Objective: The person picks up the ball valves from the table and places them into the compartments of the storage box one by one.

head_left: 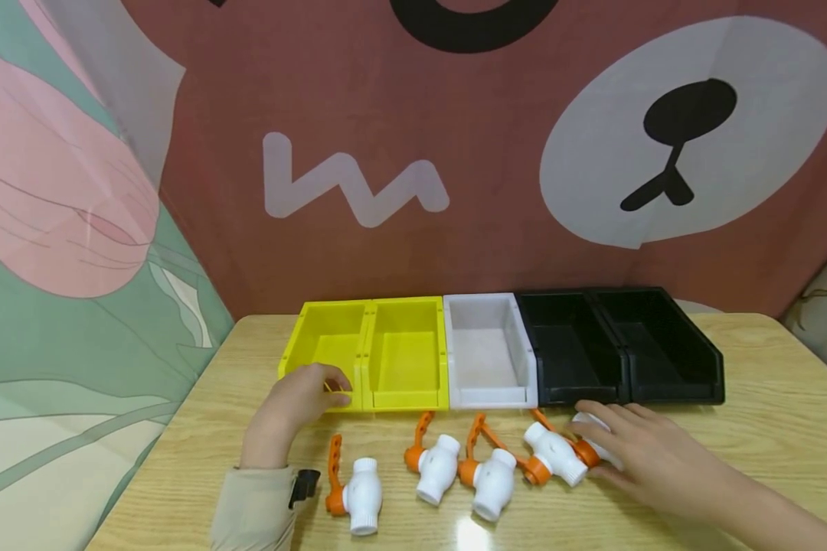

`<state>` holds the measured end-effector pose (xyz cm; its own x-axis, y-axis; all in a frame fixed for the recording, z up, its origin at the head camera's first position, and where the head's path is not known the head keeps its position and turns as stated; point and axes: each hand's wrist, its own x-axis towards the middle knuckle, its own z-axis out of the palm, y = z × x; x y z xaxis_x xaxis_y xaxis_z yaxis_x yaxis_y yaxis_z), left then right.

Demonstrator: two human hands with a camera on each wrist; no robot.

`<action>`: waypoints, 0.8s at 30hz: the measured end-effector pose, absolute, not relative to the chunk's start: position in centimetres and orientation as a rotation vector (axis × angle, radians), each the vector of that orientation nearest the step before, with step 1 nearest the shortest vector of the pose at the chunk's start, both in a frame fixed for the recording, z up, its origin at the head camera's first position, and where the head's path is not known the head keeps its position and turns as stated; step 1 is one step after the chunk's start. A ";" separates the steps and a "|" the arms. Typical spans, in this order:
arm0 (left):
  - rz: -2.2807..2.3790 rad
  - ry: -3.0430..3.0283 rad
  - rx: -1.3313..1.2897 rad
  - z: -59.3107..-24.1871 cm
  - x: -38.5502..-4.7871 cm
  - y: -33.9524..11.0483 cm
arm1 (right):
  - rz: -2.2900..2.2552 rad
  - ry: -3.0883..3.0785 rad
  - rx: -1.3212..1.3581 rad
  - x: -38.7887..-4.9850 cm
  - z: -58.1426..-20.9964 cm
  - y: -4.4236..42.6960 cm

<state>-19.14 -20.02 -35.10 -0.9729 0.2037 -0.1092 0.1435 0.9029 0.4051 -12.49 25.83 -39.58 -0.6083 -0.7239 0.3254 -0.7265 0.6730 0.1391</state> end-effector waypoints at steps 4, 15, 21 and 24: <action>0.605 2.919 0.262 -35.1 -19.1 -20.0 | 0.028 -2.591 1.147 -12.6 -39.6 25.5; 0.610 2.920 0.265 -35.1 -19.0 -20.0 | 0.022 -2.648 1.129 -12.9 -39.8 25.3; 0.613 2.917 0.262 -34.9 -19.0 -19.9 | 0.026 -2.641 1.121 -12.9 -40.1 25.1; 0.618 2.913 0.257 -34.9 -18.9 -19.8 | 0.024 -2.639 1.121 -12.9 -40.1 25.2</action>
